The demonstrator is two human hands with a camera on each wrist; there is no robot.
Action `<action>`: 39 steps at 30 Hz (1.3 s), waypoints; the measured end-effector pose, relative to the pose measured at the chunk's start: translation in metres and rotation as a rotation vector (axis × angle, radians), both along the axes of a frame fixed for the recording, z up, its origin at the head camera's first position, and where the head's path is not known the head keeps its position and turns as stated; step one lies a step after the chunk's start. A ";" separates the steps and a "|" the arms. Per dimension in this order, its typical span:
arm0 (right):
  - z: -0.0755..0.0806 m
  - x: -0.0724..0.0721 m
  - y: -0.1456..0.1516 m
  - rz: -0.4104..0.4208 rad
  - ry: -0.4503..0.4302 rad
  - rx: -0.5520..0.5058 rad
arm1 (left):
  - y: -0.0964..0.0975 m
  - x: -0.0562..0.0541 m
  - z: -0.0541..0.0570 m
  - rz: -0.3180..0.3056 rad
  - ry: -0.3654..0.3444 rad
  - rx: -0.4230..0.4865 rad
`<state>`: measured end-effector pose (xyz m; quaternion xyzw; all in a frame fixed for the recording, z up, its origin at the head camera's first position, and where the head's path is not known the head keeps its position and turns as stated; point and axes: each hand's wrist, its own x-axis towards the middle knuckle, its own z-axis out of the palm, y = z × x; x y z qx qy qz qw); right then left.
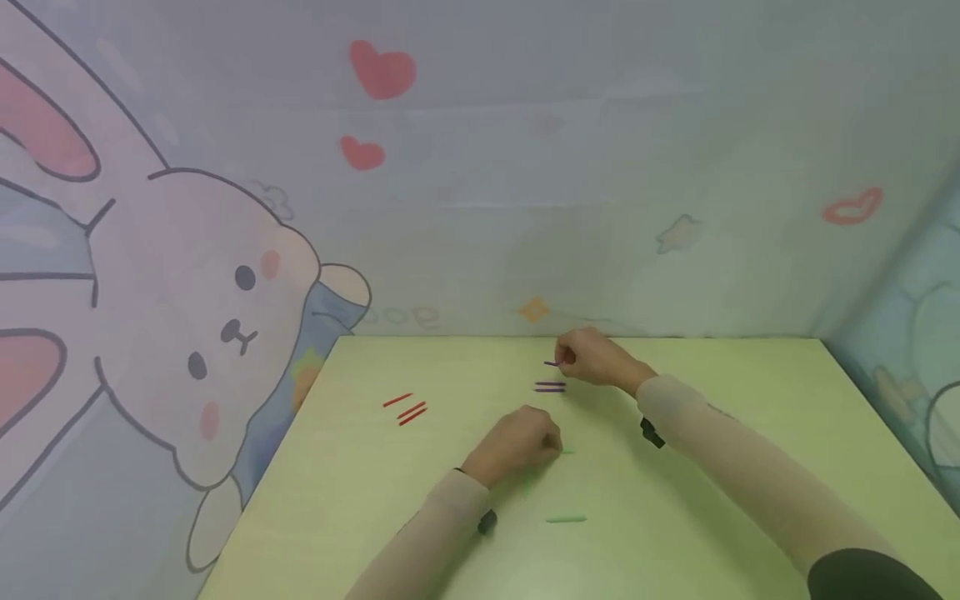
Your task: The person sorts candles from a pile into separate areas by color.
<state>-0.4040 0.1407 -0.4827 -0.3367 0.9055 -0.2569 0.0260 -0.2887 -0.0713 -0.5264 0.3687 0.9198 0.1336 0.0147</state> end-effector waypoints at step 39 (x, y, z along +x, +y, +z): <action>-0.032 -0.008 -0.025 0.006 -0.035 0.124 | 0.002 0.006 -0.001 0.047 0.034 -0.012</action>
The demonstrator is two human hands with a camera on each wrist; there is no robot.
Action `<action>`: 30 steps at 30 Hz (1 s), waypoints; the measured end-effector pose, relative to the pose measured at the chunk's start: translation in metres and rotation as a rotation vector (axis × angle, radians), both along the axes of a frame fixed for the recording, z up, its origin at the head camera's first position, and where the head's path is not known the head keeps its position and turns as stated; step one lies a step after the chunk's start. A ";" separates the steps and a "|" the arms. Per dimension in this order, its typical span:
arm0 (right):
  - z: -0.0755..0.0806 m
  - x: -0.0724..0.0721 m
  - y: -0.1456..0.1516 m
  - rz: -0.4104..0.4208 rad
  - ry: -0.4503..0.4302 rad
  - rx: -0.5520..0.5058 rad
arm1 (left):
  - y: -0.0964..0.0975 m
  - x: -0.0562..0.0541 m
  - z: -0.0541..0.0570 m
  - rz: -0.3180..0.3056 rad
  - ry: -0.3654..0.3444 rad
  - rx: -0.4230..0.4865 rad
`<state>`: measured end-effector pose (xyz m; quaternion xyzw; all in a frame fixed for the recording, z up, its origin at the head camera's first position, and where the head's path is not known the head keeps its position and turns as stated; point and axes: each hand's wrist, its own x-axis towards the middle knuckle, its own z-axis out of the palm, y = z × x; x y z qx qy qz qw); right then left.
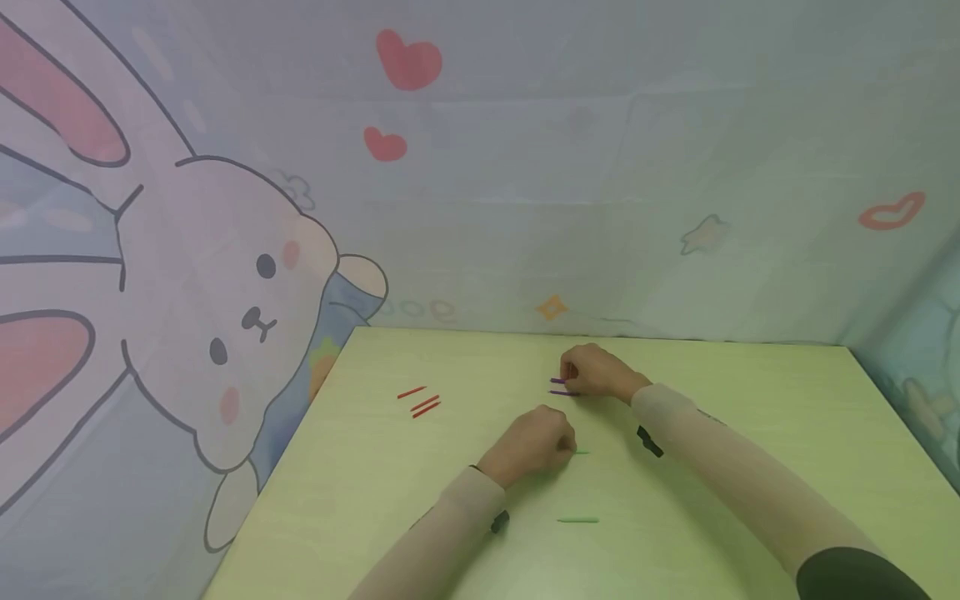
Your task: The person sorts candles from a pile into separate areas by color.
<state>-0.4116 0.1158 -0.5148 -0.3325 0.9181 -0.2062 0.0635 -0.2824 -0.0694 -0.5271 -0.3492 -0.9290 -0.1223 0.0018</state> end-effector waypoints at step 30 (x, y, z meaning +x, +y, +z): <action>0.017 0.022 0.021 0.028 0.063 -0.108 | 0.006 -0.001 0.003 0.006 0.044 -0.039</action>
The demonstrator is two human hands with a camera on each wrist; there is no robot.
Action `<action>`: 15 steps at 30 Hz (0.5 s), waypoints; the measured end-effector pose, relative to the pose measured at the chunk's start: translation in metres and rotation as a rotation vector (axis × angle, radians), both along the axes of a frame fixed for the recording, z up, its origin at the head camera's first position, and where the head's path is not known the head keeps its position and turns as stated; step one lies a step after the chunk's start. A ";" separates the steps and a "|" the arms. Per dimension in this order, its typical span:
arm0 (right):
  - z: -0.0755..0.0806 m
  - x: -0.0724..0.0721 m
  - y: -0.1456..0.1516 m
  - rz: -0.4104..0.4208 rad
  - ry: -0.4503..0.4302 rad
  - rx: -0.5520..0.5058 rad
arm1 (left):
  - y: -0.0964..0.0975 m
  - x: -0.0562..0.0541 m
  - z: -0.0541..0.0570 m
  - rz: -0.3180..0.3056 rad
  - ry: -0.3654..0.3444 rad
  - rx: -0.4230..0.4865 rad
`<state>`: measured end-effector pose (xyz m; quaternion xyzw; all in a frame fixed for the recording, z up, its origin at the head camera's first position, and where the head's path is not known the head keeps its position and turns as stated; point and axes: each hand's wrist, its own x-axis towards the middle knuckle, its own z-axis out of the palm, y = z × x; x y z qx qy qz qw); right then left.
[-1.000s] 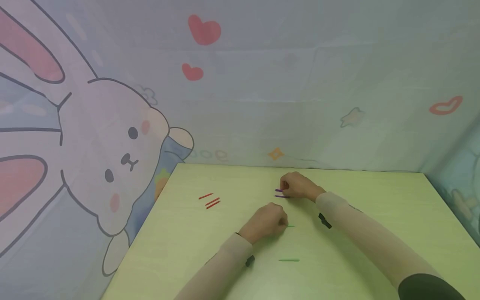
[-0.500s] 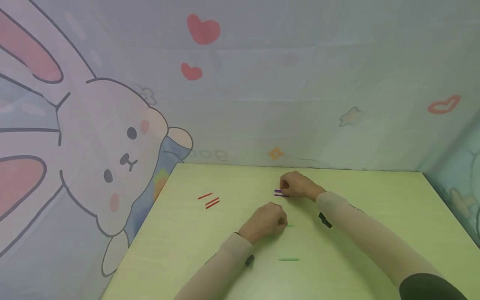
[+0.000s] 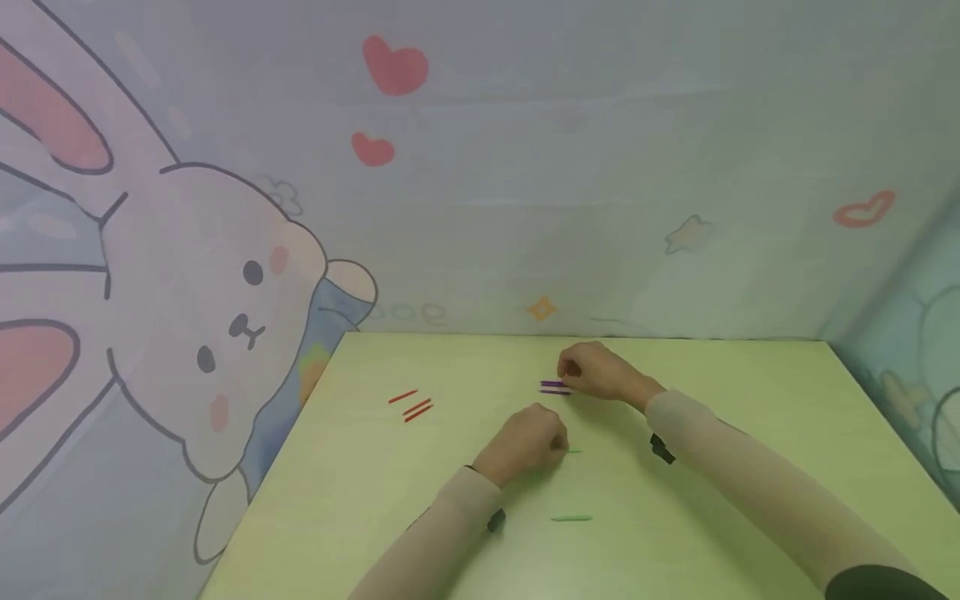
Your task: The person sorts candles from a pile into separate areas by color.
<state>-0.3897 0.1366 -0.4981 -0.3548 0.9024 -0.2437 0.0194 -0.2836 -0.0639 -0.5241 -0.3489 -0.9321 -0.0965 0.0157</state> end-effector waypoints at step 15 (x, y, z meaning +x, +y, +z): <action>0.022 0.077 0.040 0.010 0.022 -0.080 | 0.005 0.001 0.002 0.008 -0.030 0.007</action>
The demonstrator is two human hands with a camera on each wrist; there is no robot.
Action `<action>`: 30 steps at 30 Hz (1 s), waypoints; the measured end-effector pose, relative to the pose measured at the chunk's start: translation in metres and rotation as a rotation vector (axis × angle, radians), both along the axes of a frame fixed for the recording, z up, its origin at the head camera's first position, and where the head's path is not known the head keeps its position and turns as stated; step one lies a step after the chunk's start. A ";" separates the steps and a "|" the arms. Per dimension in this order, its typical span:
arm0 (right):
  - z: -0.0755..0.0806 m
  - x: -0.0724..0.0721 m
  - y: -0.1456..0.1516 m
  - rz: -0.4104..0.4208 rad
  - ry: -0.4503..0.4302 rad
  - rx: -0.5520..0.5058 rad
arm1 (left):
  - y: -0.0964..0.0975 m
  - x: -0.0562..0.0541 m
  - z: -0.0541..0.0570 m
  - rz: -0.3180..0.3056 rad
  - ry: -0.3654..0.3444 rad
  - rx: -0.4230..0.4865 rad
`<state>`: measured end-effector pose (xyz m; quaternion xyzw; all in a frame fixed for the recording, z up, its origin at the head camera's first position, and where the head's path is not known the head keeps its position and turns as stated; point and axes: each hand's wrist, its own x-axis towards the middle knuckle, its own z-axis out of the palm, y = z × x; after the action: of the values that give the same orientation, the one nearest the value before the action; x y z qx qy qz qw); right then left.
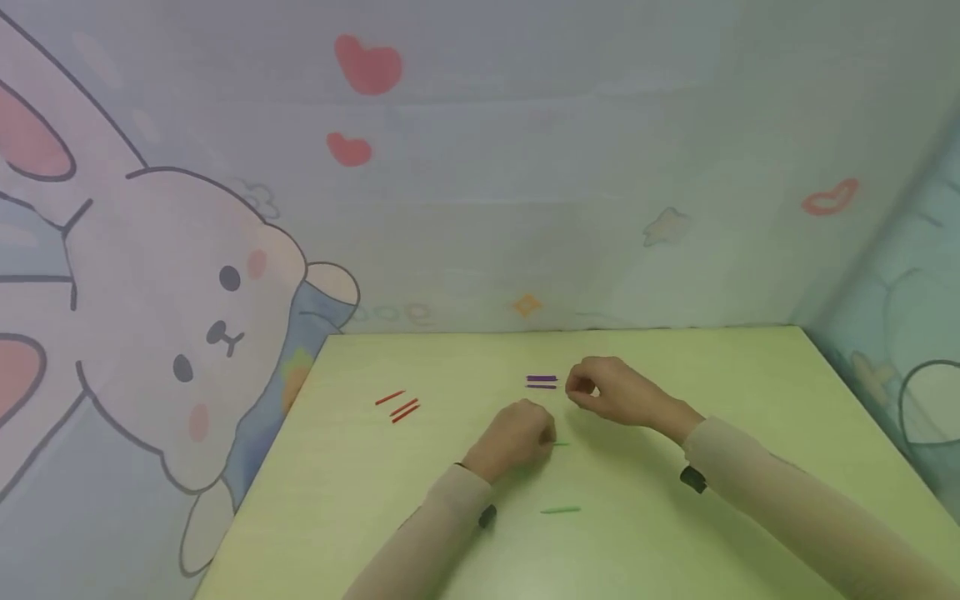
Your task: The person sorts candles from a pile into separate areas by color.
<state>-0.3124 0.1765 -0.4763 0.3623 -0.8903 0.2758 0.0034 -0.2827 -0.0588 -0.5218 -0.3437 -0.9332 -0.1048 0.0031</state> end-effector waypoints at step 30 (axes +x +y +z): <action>-0.055 0.090 -0.016 0.212 0.125 0.190 | -0.001 -0.008 -0.007 0.005 -0.087 0.064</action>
<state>-0.2227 0.1604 -0.5312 0.4696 -0.8671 0.1661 -0.0045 -0.2911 -0.0600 -0.5289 -0.3360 -0.9295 -0.1497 -0.0262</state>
